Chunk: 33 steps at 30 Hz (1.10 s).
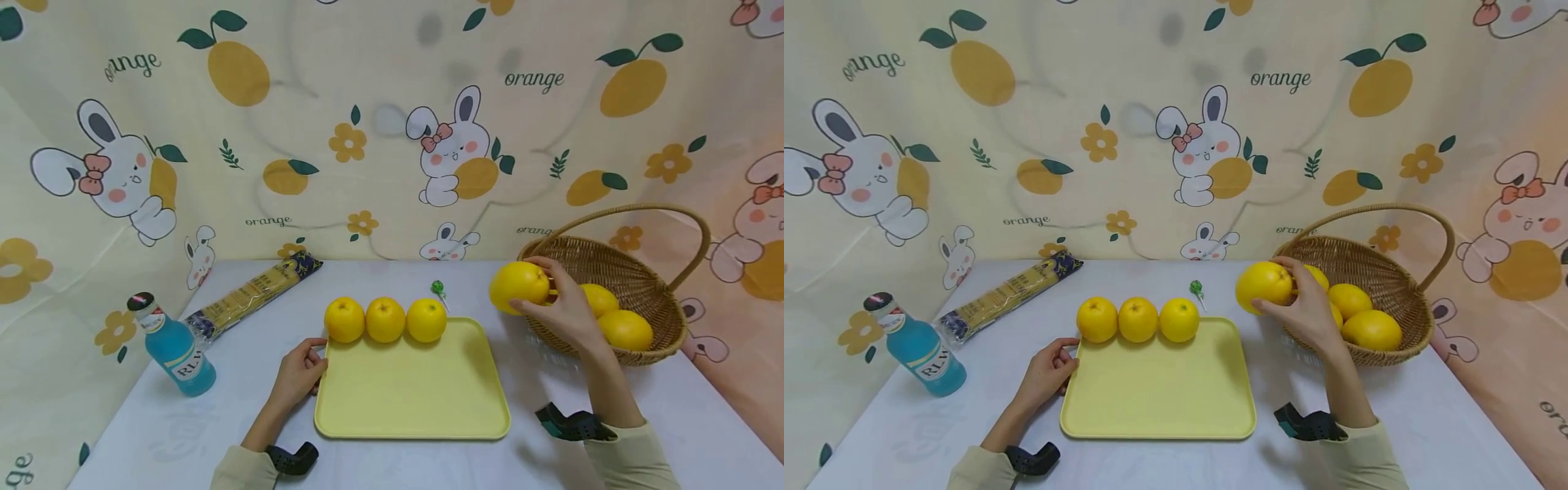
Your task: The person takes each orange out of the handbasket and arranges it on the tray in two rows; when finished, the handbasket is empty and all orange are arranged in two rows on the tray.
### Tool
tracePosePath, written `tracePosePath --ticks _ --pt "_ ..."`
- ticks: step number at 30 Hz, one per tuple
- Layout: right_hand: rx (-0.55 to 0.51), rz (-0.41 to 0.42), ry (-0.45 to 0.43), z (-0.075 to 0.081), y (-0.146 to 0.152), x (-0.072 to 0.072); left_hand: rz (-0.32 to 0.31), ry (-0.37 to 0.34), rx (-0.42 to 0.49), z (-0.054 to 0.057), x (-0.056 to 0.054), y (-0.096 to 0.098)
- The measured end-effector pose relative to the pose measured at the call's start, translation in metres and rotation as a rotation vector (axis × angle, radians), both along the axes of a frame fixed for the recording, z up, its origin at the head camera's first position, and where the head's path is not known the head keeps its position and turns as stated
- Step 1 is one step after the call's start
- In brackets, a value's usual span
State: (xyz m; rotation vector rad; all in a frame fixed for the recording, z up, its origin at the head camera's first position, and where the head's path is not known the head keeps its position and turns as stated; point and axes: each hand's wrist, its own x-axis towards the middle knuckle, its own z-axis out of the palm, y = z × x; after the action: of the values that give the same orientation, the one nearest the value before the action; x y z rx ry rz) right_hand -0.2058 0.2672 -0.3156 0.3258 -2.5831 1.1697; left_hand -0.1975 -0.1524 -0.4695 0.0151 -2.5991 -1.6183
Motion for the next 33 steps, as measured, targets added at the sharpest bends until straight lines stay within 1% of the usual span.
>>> tracePosePath --ticks 4,7,10,15,25,33 --pt "-0.016 0.047 0.029 -0.018 -0.012 -0.009 -0.007 -0.001 -0.004 -0.001 -0.001 0.002" --pt "-0.004 0.057 0.028 -0.032 -0.019 -0.017 -0.011 -0.001 0.000 -0.001 -0.002 0.003" --pt "0.012 0.044 -0.013 -0.046 -0.024 -0.024 -0.013 -0.001 0.006 0.000 -0.002 0.003" --pt "0.031 0.037 -0.080 -0.064 -0.027 -0.032 -0.017 0.002 0.001 -0.001 -0.001 0.004" --pt "0.052 0.100 -0.133 -0.087 -0.031 -0.042 -0.009 -0.004 0.006 0.000 0.000 0.001" --pt "0.076 0.106 -0.174 -0.096 -0.036 -0.046 -0.011 -0.004 0.000 0.001 0.001 -0.001"
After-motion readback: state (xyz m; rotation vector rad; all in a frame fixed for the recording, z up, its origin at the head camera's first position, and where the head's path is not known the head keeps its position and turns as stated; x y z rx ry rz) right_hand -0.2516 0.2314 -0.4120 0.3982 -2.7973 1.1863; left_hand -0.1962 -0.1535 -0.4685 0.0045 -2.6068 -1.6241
